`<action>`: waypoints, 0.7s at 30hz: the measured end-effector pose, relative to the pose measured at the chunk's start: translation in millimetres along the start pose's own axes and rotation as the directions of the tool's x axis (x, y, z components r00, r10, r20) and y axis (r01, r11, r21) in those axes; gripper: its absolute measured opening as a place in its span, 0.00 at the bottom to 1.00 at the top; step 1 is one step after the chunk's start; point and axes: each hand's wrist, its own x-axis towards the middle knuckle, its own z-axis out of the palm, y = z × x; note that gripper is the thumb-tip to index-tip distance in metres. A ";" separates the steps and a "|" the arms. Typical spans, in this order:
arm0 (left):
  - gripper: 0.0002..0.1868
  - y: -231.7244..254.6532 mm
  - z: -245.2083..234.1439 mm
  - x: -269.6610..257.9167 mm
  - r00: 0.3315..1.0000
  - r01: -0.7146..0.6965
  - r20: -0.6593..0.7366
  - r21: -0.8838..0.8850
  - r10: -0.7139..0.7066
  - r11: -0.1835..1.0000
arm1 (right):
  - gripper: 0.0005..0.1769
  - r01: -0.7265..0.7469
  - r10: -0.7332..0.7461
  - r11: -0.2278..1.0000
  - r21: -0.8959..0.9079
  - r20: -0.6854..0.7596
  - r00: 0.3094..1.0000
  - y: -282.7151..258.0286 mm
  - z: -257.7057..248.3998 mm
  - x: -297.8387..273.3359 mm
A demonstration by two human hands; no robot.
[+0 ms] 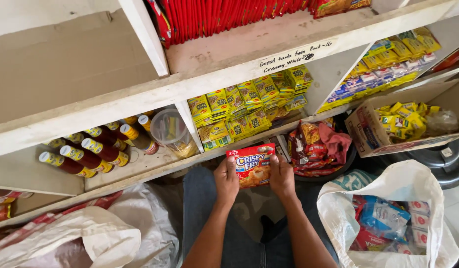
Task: Restocking and organizing packaged food items on shelves in a store.
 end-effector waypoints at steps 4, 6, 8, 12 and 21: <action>0.22 9.7 -0.7 -2.6 1.000 0.014 -0.016 0.006 -0.014 1.000 | 0.23 -0.024 0.022 0.998 -0.051 -0.032 0.999 -3.7 -2.1 -2.6; 0.22 12.6 -1.7 -5.7 0.999 0.007 -0.039 0.076 -0.004 0.997 | 0.23 0.043 -0.046 0.995 -0.091 -0.034 0.998 -16.7 -3.2 -5.1; 0.22 16.6 0.1 -5.8 0.999 -0.031 -0.028 -0.004 0.031 1.000 | 0.22 0.019 -0.022 0.999 -0.041 -0.057 0.998 -27.7 -4.0 -4.3; 0.22 13.0 -1.3 -3.9 1.000 -0.022 -0.022 -0.006 0.022 1.000 | 0.23 0.001 -0.011 0.994 -0.112 -0.090 0.996 -3.9 -4.2 -1.2; 0.11 18.1 -9.9 -4.3 0.973 0.100 0.214 -0.043 -0.089 0.994 | 0.22 -0.034 0.015 0.996 -0.086 -0.205 0.979 -15.3 -19.9 2.6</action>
